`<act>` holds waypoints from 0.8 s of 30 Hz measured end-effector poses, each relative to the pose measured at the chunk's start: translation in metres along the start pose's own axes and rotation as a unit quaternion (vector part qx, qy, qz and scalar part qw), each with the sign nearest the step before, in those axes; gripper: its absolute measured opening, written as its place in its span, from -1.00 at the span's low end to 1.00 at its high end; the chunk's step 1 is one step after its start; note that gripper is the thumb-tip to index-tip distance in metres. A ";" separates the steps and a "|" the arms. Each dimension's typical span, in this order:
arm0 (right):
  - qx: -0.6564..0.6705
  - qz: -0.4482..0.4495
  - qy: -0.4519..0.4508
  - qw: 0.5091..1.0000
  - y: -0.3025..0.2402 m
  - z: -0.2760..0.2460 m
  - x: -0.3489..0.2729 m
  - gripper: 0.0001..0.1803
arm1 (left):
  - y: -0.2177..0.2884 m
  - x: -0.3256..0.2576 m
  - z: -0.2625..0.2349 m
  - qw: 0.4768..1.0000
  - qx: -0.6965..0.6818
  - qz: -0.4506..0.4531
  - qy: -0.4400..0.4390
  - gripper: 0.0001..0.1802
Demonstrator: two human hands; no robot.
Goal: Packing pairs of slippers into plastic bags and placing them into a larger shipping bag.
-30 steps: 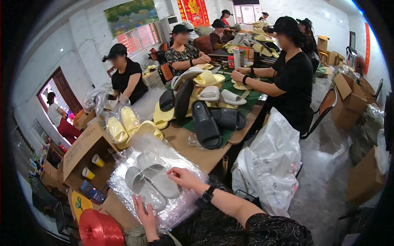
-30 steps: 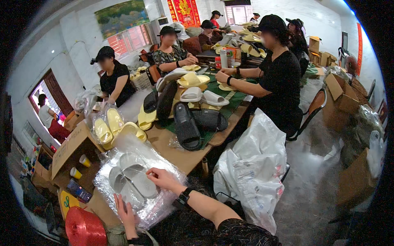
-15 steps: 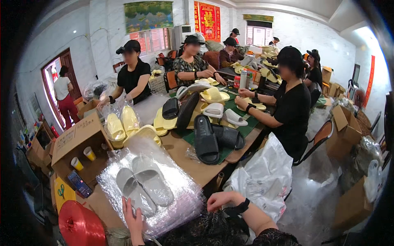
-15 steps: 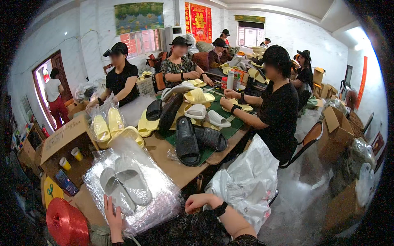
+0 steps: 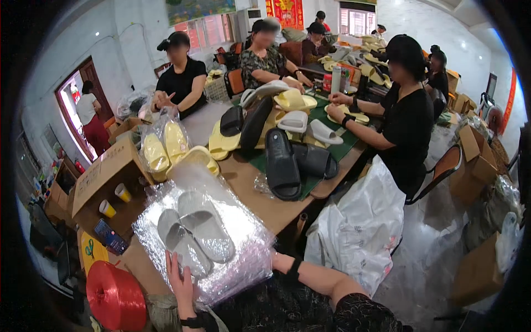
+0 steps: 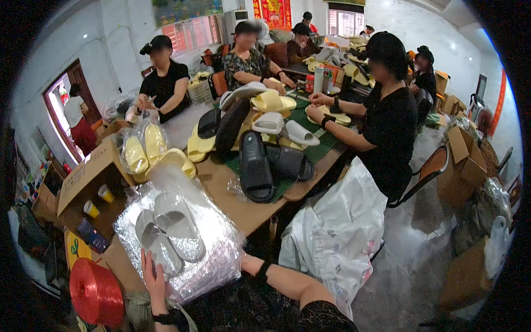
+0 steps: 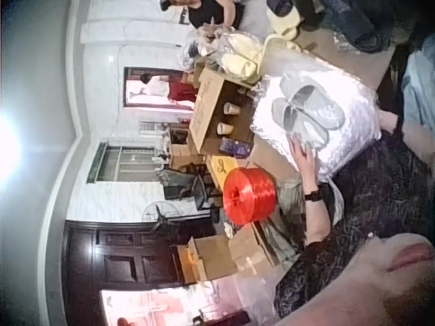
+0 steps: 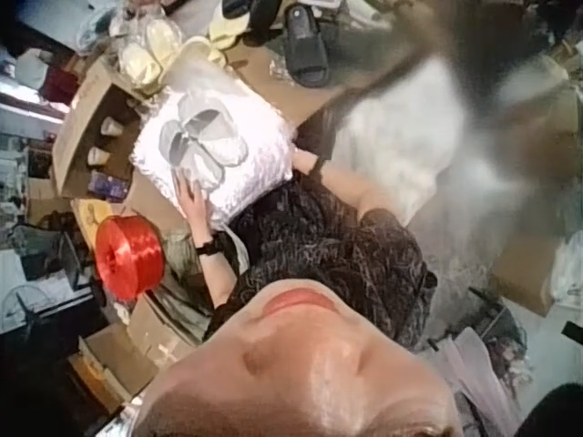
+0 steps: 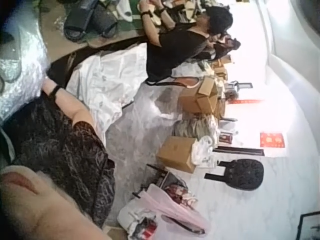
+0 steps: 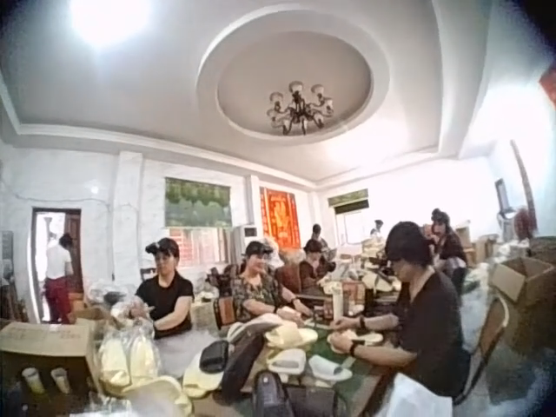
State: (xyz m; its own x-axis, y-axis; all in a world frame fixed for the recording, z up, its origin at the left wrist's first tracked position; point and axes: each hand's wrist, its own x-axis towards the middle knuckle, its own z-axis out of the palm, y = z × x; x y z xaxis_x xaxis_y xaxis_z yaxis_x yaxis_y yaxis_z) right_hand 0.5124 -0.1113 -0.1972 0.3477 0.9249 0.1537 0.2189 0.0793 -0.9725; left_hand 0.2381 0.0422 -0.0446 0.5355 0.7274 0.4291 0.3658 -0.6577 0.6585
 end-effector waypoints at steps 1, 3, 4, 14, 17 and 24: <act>-0.002 0.011 -0.009 1.000 -0.003 0.006 0.001 -0.54 | 0.005 0.001 0.001 1.000 -0.011 0.000 0.000 -0.41; -0.007 0.030 -0.034 0.999 -0.022 0.004 0.012 -0.54 | 0.007 0.003 0.000 0.999 -0.048 0.006 0.002 -0.42; -0.014 0.039 -0.043 0.998 -0.030 -0.008 0.016 -0.55 | 0.006 0.004 0.003 0.999 -0.047 -0.001 0.002 -0.42; -0.131 0.073 -0.224 0.963 -0.080 -0.008 0.022 -0.57 | -0.018 0.001 -0.001 0.998 -0.049 -0.021 0.015 -0.38; -0.176 0.044 -0.295 0.938 -0.083 -0.017 0.025 -0.57 | -0.004 0.001 0.002 0.999 -0.021 -0.012 0.023 -0.36; -0.280 0.026 -0.356 0.891 -0.060 -0.067 -0.021 -0.59 | -0.005 -0.003 -0.001 0.999 -0.033 -0.005 0.033 -0.36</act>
State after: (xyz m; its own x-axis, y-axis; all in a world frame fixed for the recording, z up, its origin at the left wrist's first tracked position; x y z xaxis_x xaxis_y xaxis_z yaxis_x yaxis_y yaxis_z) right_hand 0.5531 -0.1600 -0.1306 -0.2518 0.9396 -0.2318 0.7093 0.0162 -0.7047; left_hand 0.2339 0.0432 -0.0489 0.4795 0.7466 0.4613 0.3191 -0.6380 0.7009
